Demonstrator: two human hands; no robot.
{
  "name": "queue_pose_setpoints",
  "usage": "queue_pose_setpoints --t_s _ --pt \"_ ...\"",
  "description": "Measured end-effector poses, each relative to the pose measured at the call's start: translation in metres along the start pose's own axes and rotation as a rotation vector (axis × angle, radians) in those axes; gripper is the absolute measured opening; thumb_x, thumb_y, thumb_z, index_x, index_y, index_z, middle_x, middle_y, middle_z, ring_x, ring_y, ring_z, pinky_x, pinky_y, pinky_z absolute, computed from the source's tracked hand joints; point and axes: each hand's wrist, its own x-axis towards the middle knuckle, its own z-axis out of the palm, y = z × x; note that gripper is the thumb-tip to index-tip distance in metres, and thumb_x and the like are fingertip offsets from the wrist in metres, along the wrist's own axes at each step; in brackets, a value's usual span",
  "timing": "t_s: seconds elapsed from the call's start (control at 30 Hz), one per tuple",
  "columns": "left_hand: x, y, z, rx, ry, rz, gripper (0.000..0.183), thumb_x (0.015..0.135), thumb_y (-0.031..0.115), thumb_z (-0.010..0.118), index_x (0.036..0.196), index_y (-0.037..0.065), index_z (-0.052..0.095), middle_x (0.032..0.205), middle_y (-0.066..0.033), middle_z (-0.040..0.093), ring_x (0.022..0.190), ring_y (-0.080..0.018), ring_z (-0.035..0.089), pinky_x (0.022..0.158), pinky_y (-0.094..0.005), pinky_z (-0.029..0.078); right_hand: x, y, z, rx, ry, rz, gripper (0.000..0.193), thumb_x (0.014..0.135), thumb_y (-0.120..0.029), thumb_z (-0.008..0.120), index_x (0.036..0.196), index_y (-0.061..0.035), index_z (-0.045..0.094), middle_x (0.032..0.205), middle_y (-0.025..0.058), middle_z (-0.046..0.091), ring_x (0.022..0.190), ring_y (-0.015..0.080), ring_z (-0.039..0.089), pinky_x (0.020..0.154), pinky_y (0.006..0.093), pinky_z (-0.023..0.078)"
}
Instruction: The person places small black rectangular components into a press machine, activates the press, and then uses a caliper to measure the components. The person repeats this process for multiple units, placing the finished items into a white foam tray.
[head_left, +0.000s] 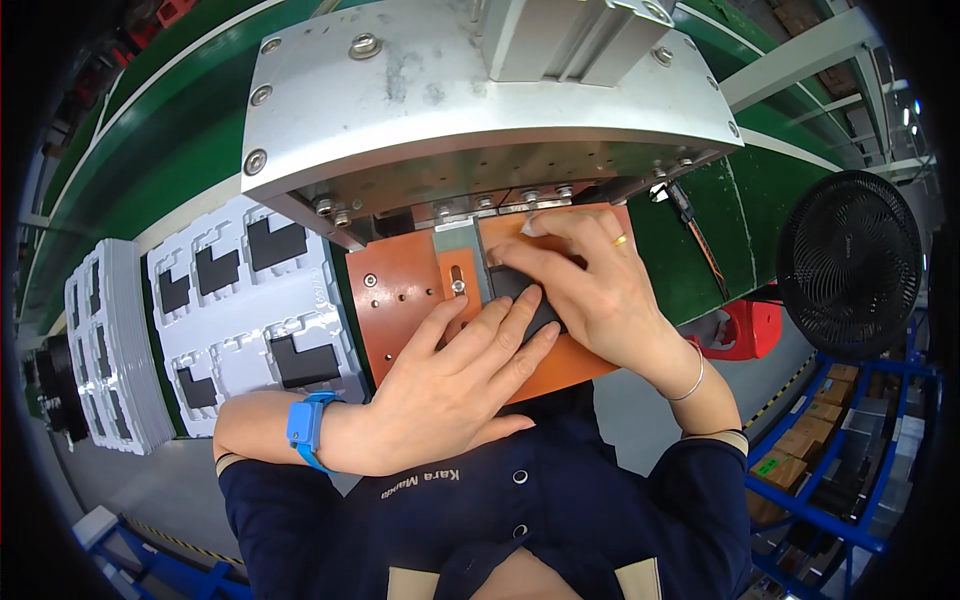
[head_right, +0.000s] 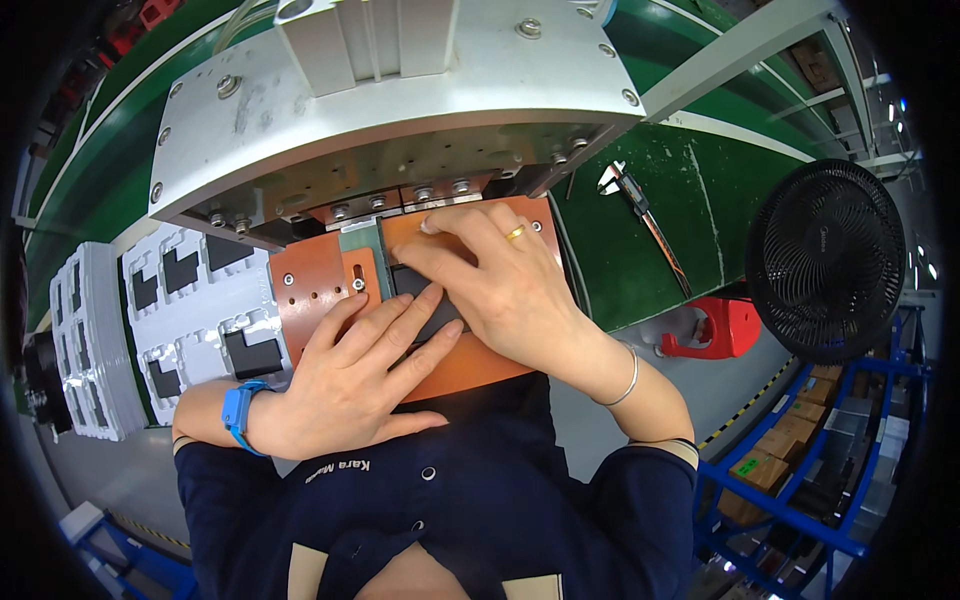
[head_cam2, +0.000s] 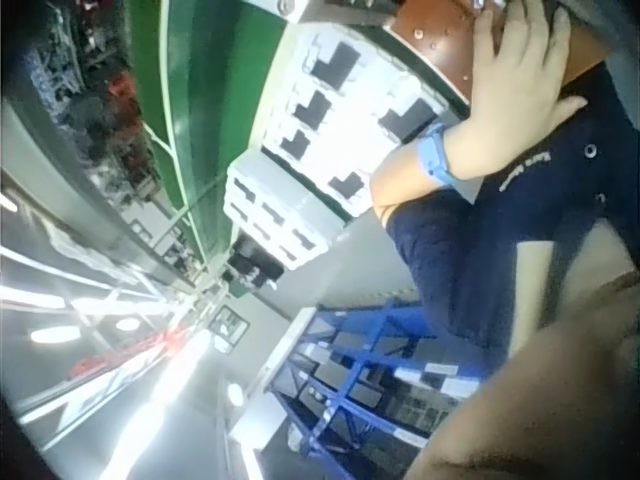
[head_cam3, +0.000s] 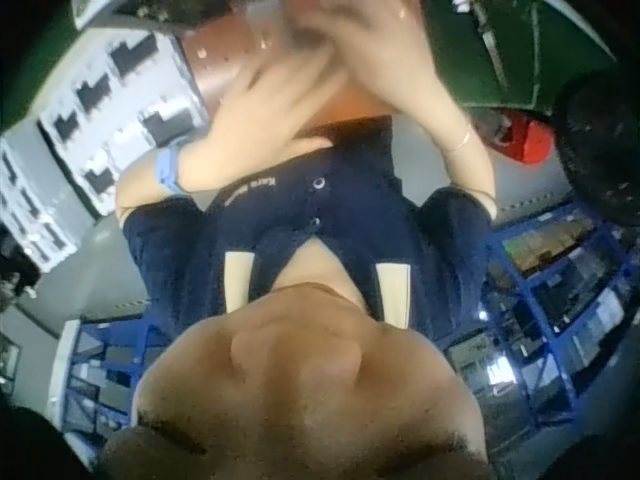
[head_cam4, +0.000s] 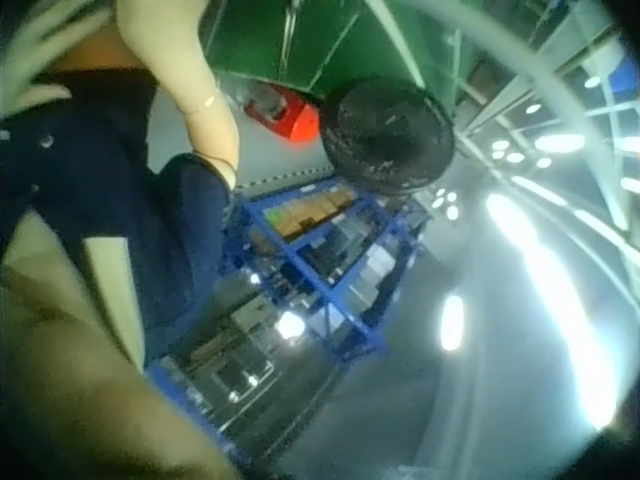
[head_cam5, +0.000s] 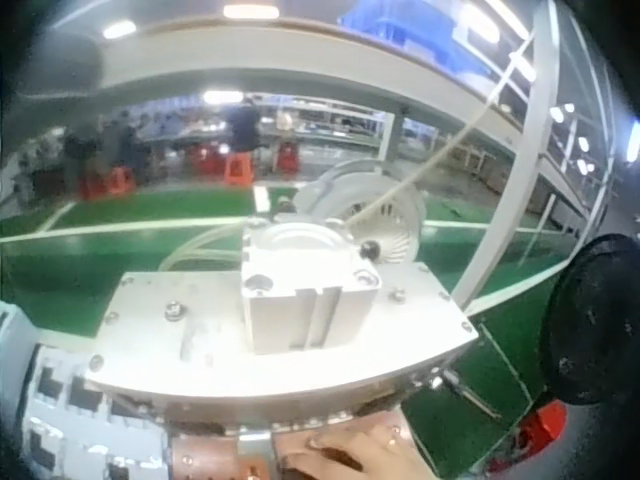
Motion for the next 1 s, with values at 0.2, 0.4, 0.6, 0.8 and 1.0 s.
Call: queue_pose_setpoints --t_s 0.2,0.4,0.6,0.8,1.0 --pt "-0.001 -0.001 -0.001 -0.038 -0.015 -0.018 0.085 0.075 0.064 0.068 0.139 0.012 0.053 0.148 -0.0163 0.044 0.124 -0.0272 0.050 0.105 -0.0454 0.034 -0.021 -0.010 -0.032 0.203 -0.038 0.147 0.039 0.074 -0.009 0.078 0.111 -0.0059 0.067 0.114 0.0106 0.062 0.103 0.0298 0.058 0.086 0.0399 0.048" --pt "0.001 -0.002 -0.012 -0.089 -0.028 -0.061 0.092 0.074 0.073 0.063 0.140 0.010 0.052 0.148 -0.0189 0.043 0.128 -0.0330 0.046 0.107 -0.0483 0.031 -0.024 -0.002 -0.024 0.211 -0.070 0.122 0.034 0.070 -0.017 0.081 0.101 -0.0057 0.071 0.110 0.0070 0.066 0.100 0.0274 0.060 0.086 0.0386 0.049" --pt "0.009 -0.019 -0.014 -0.091 -0.015 -0.109 0.096 0.072 0.077 0.062 0.139 0.010 0.054 0.147 -0.0218 0.043 0.132 -0.0394 0.043 0.108 -0.0516 0.030 -0.005 0.015 -0.018 0.211 -0.058 0.088 0.027 0.073 -0.016 0.079 0.097 -0.0071 0.073 0.109 0.0063 0.067 0.099 0.0272 0.060 0.086 0.0379 0.050" --pt "0.007 -0.020 -0.010 -0.117 -0.008 -0.120 0.093 0.072 0.077 0.062 0.138 0.012 0.055 0.147 -0.0220 0.043 0.131 -0.0405 0.044 0.105 -0.0526 0.032 -0.003 0.016 -0.017 0.228 -0.068 0.081 0.026 0.074 -0.016 0.079 0.097 -0.0068 0.073 0.108 0.0067 0.067 0.100 0.0270 0.061 0.086 0.0376 0.049" --pt "0.007 -0.020 -0.009 -0.124 -0.013 -0.121 0.091 0.073 0.077 0.061 0.138 0.013 0.056 0.148 -0.0218 0.043 0.131 -0.0400 0.044 0.105 -0.0523 0.033 -0.002 0.017 -0.016 0.297 -0.091 0.108 0.026 0.073 -0.016 0.079 0.095 -0.0053 0.073 0.108 0.0075 0.067 0.100 0.0260 0.061 0.086 0.0374 0.049"
